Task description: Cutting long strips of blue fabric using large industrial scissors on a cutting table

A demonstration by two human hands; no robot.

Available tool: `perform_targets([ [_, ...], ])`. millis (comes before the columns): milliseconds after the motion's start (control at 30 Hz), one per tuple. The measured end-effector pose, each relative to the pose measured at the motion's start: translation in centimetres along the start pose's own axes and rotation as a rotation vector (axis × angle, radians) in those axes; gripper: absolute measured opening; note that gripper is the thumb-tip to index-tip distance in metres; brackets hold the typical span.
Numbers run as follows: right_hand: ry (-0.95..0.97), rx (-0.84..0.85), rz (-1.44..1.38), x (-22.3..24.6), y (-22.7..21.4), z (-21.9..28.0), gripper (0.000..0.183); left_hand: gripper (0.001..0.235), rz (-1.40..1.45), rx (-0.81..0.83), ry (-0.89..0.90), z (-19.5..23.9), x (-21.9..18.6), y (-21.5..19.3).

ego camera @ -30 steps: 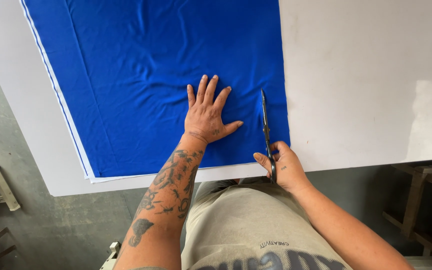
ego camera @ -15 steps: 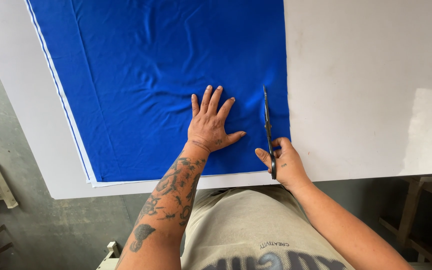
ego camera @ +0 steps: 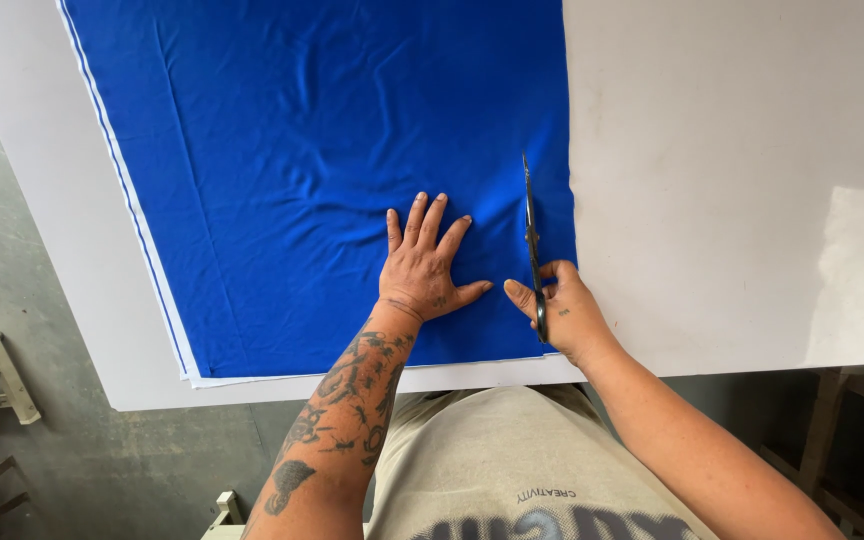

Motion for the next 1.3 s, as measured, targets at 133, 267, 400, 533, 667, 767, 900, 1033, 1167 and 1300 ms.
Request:
perform_targets([
  [133, -0.025, -0.016, -0.009, -0.9, -0.2, -0.5, 0.068, 0.102, 0.004, -0.001, 0.004, -0.3, 0.1, 0.2],
  [267, -0.012, -0.002, -0.006, 0.2, -0.1, -0.1, 0.069, 0.102, -0.007, -0.015, 0.003, -0.2, 0.1, 0.1],
  [400, 0.029, 0.026, -0.005, 1.9, 0.1, -1.3, 0.079, 0.102, 0.019, -0.009, 0.010, -0.2, 0.2, 0.4],
  [533, -0.001, 0.010, -0.017, 4.8, 0.5, -1.8, 0.079, 0.103, 0.012, -0.005, 0.014, 0.1, 0.1, 0.5],
  [667, 0.003, 0.000, -0.023, 4.0, 0.6, -2.4, 0.079, 0.103, 0.014, 0.015, 0.011, -0.1, 0.2, 0.3],
  [767, -0.024, -0.029, 0.001, 3.9, 0.4, -2.3, 0.070, 0.103, 0.017, 0.013, 0.017, -0.1, 0.2, 0.1],
  [900, 0.013, 0.011, -0.014, 5.3, 0.5, -2.2, 0.075, 0.104, 0.021, 0.006, 0.018, -0.3, 0.3, 0.0],
  [1033, 0.008, 0.024, -0.018, 6.5, 0.7, -3.9, 0.081, 0.104, 0.038, 0.019, 0.019, -0.1, 0.3, 0.0],
  [1167, -0.001, 0.015, -0.043, 7.8, 1.0, -5.0, 0.083, 0.105, 0.050, 0.029, 0.030, -0.1, 0.3, -0.1],
  [1300, -0.020, 0.003, -0.033, 8.0, 1.0, -5.2, 0.075, 0.105, 0.046, 0.031, 0.026, -0.2, 0.4, -0.2],
])
Point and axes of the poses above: each hand's wrist, its own z-axis away from the middle knuckle, its own y-axis out of the palm, x = y × z, the point moved 1 cm from there along -z, towards the middle knuckle, and after that the axes turned 12 degrees about -z, right-handed, at the moved point
